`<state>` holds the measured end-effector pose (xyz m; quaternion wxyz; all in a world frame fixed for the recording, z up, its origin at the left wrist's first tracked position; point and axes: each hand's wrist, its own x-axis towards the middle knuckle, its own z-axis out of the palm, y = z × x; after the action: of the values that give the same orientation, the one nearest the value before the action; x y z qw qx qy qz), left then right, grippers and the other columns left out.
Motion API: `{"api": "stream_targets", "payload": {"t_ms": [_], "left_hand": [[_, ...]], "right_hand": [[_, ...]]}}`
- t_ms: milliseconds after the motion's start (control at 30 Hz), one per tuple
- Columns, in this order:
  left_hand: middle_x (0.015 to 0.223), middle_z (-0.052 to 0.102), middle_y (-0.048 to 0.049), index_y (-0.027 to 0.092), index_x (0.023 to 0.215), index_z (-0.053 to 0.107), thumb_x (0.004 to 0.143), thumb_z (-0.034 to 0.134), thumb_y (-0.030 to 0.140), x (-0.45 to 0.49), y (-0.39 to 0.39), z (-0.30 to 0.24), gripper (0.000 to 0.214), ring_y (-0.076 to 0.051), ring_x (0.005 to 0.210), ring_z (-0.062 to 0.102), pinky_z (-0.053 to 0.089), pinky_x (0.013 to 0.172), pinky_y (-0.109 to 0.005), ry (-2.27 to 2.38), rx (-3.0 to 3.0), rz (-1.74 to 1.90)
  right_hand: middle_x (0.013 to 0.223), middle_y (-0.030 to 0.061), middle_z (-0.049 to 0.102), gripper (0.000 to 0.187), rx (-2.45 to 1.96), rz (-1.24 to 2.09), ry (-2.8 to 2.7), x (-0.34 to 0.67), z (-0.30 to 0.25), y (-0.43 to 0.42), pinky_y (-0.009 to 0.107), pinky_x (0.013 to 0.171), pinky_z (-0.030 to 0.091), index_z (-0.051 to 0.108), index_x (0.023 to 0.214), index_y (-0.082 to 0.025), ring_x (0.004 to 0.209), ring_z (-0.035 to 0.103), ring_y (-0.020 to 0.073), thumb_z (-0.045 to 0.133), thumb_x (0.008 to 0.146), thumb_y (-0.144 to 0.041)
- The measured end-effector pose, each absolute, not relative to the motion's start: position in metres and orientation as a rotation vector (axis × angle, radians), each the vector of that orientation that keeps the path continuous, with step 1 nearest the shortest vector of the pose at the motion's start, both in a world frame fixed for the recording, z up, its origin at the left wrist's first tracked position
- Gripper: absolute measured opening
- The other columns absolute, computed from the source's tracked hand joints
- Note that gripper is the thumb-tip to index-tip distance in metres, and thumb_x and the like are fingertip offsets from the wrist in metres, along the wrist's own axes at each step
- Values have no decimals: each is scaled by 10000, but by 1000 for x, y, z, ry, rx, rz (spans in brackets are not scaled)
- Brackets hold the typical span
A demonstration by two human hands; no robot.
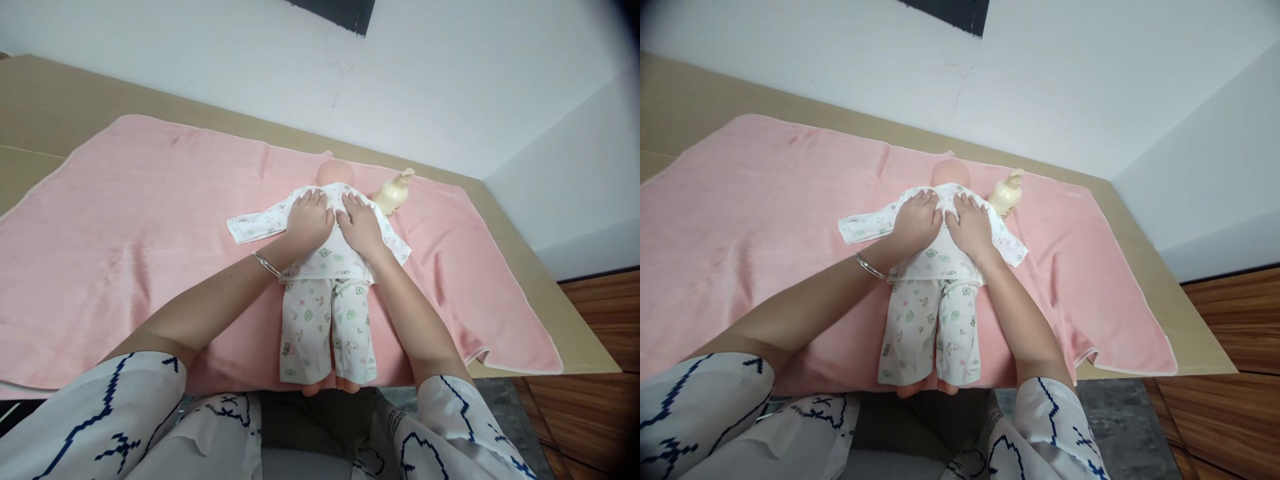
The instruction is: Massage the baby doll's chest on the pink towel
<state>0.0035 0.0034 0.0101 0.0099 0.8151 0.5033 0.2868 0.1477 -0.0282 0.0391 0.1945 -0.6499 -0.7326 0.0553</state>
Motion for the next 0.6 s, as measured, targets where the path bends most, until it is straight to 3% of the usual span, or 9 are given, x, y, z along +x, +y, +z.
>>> {"api": "stream_targets", "payload": {"t_ms": [167, 433, 600], "left_hand": [[1466, 566, -222, 24, 1384, 553, 1000, 337, 254, 3, 5, 9, 497, -331, 1405, 492, 376, 1180, -504, 1563, 2551, 906], [1508, 519, -212, 38, 1425, 501, 1006, 338, 224, 5, 0, 12, 486, -366, 1438, 431, 320, 1201, -567, 1589, 2480, 831], [1391, 599, -225, 26, 1349, 565, 989, 357, 142, 7, -12, 20, 431, -340, 1345, 518, 391, 1149, -497, 1513, 2611, 795]], "right_hand": [[1639, 159, 357, 609, -1833, 156, -2037, 148, 34, -26, 597, 1268, 177, 379, 1552, -87, 1548, 283, 340, 339, 1012, -365], [1668, 152, 291, 638, -1727, 222, -2147, 160, 32, -22, 594, 1279, 123, 346, 1568, -124, 1574, 219, 319, 379, 997, -405], [1679, 133, 264, 669, -1661, 346, -2155, 174, 35, -18, 556, 1291, 130, 354, 1569, -152, 1587, 182, 286, 446, 975, -445]]}}
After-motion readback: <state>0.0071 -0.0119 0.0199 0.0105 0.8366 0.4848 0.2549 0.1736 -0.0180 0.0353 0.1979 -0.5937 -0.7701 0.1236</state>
